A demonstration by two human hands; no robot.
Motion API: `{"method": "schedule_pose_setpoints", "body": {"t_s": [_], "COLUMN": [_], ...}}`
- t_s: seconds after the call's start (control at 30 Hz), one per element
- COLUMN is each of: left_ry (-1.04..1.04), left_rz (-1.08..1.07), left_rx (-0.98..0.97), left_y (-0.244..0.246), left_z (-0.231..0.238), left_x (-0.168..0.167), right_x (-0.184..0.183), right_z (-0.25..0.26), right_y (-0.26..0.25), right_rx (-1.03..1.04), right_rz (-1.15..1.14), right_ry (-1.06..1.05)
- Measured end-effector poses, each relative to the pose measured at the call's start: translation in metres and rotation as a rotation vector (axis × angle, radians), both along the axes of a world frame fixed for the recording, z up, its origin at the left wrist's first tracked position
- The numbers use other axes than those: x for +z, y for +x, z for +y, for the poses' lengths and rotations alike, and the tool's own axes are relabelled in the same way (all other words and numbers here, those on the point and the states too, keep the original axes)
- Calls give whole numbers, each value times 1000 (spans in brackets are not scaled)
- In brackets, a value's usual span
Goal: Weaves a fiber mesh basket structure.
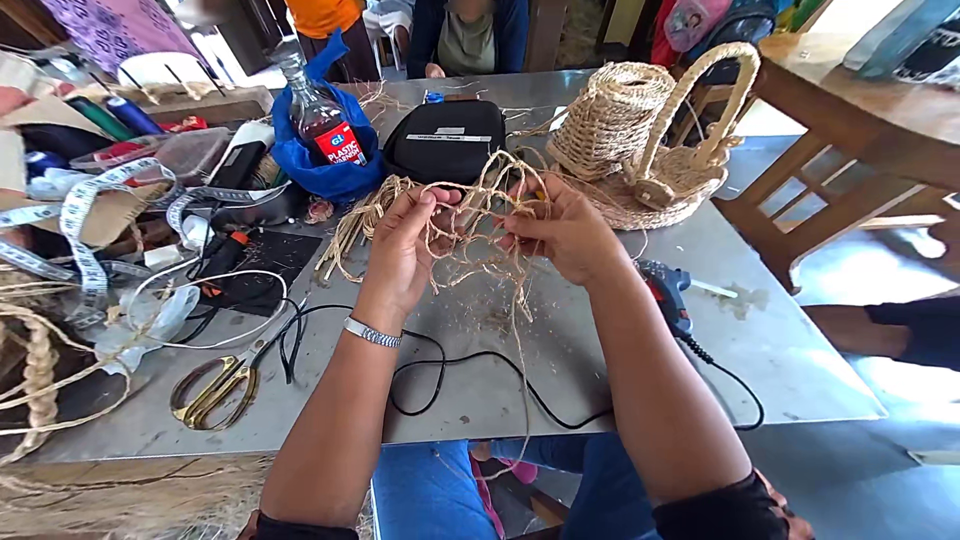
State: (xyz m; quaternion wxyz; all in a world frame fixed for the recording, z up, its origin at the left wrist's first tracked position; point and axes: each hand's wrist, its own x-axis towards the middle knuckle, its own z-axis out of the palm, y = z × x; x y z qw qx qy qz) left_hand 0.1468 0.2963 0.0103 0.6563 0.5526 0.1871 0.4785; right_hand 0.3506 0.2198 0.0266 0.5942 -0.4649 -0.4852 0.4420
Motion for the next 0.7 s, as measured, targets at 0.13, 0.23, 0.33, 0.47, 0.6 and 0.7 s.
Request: {"method": "schedule_pose_setpoints", "body": {"t_s": [0.13, 0.23, 0.33, 0.47, 0.6, 0.7], "left_ry": [-142, -143, -95, -60, -34, 82], "left_rz": [-157, -220, -229, -227, -240, -181], "left_rx": [-56, -81, -90, -77, -55, -6], "left_y": [-3, -3, -2, 0, 1, 3], "left_z": [7, 8, 8, 10, 10, 10], "left_x": [2, 1, 2, 0, -1, -4], "right_x": [-3, -3, -3, -3, -3, -4], "right_z": [2, 2, 2, 2, 2, 2], "right_y": [-2, -5, -7, -9, -9, -9], "right_rx": [35, 54, 54, 53, 58, 51], "right_rz": [-10, -31, -63, -77, -86, -95], "right_ry": [-21, -37, -46, -43, -49, -34]}}
